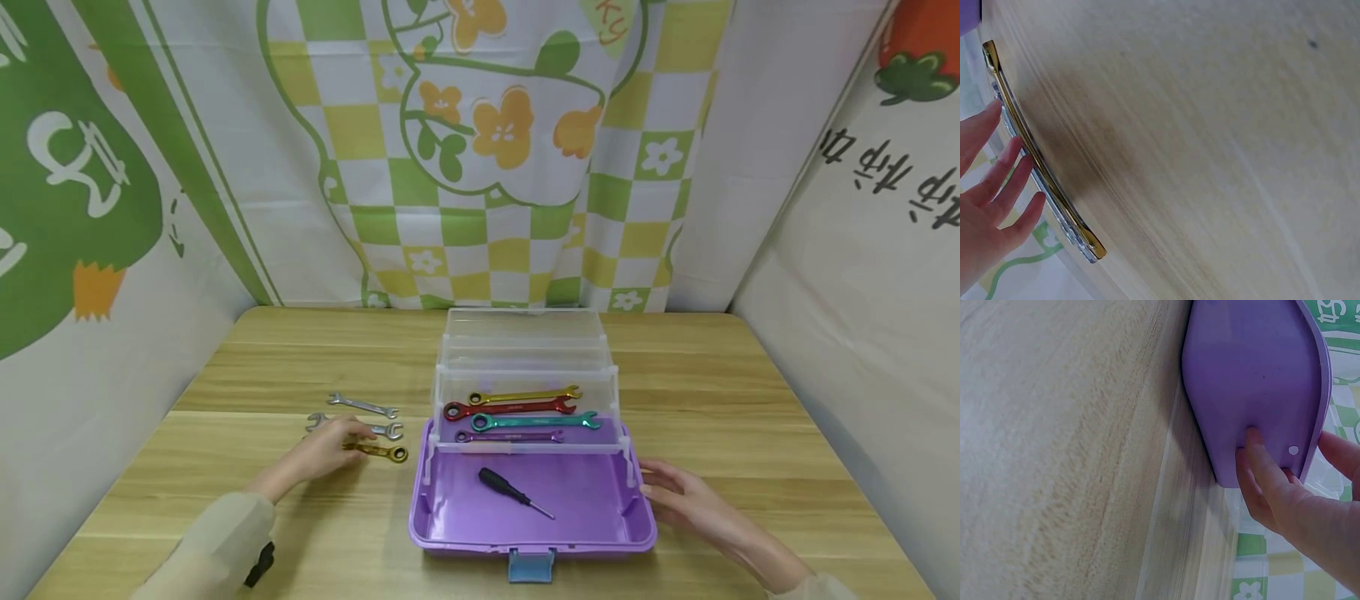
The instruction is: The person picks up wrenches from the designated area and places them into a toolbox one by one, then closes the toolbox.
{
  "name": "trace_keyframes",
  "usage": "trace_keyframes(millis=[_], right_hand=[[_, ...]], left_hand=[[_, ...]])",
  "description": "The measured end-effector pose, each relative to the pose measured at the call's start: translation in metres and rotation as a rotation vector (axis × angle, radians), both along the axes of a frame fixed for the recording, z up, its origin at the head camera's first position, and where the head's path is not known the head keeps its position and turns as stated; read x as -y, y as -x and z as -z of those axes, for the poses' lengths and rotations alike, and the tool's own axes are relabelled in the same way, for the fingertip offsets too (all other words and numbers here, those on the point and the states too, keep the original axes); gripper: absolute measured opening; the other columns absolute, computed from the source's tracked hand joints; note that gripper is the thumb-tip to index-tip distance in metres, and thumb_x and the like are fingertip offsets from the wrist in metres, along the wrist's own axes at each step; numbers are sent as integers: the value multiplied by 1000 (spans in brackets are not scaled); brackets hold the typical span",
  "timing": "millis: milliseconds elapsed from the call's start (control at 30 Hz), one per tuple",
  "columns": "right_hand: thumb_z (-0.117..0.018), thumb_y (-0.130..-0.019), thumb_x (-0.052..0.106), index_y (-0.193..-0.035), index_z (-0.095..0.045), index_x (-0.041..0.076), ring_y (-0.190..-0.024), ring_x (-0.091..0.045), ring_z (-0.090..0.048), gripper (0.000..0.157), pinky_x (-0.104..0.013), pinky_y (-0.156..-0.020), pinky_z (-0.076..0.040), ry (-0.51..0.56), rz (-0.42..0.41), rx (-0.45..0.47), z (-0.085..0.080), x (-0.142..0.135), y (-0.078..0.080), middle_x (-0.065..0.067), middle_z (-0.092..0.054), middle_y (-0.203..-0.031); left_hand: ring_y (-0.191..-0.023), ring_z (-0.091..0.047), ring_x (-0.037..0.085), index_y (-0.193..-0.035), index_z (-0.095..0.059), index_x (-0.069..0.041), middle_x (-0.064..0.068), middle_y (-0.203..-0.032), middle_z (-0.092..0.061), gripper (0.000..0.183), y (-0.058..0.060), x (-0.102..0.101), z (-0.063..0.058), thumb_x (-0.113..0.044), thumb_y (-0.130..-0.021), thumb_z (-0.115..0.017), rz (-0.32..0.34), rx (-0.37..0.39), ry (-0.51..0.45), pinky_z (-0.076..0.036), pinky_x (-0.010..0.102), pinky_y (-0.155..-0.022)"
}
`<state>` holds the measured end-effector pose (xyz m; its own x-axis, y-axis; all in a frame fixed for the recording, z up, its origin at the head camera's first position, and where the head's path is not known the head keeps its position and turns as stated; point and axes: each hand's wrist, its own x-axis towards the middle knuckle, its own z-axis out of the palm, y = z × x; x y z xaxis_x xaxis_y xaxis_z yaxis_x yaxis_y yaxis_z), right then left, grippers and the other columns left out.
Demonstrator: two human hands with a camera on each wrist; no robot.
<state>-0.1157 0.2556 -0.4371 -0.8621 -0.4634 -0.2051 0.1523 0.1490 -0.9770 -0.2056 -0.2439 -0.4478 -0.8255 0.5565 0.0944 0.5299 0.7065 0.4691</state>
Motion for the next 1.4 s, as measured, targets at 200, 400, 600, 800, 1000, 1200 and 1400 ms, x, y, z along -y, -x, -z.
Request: trace_keyframes(millis=[200, 400, 600, 800, 1000, 1200, 1400], right_hand=[[-45, -92, 15, -129, -8, -21, -112, -37, -45, 64, -34, -89, -43, 8, -2, -9, 0, 0, 0, -41, -27, -127], [-46, -92, 16, -129, -8, -21, -112, -36, -45, 65, -35, -89, -43, -7, 5, -7, 0, 0, 0, -41, -28, -126], [-45, -92, 16, -130, -7, -20, -112, -35, -45, 65, -35, -90, -42, -13, 3, -2, 0, 0, 0, -40, -29, -127], [-45, -93, 17, -130, -7, -20, -114, -37, -44, 64, -36, -90, -41, -19, 4, 9, 0, -1, 1, -40, -28, -128], [-45, -92, 18, -131, -7, -19, -115, -39, -41, 65, -38, -91, -40, -32, 4, 25, -2, 0, 0, -39, -26, -129], [-46, -92, 20, -131, -7, -19, -115, -38, -42, 67, -37, -91, -41, -38, -1, 21, 0, -1, 0, -39, -26, -129], [-45, -92, 19, -131, -7, -18, -115, -38, -42, 66, -36, -91, -41, -36, -1, 23, 0, -1, 0, -40, -25, -129]], left_hand=[[-75, -55, 19, -93, -64, 0, 5, -85, -59, 22, 2, 0, 0, -3, -72, -69, -15, 23, 17, -47, 31, -66], [-74, -53, 18, -91, -65, -1, 4, -82, -57, 20, 5, 0, 3, -2, -71, -69, -10, 16, 42, -45, 28, -64], [-75, -53, 19, -89, -66, -3, 3, -81, -55, 19, 7, 1, 5, 0, -71, -68, -8, 26, 49, -45, 29, -65], [-74, -53, 18, -84, -67, -4, 2, -80, -57, 15, 10, 1, 6, 1, -69, -69, 6, 23, 28, -44, 28, -64], [-69, -50, 15, -80, -67, -5, 1, -75, -53, 14, 10, 0, 6, 2, -68, -70, 12, 31, 4, -41, 24, -61], [-68, -47, 13, -78, -65, -4, 0, -72, -52, 13, 10, 0, 5, 3, -67, -69, 12, 50, -9, -39, 23, -59], [-67, -48, 12, -77, -63, -5, 0, -72, -54, 14, 10, -1, 3, 4, -68, -69, 9, 71, -31, -40, 23, -58]])
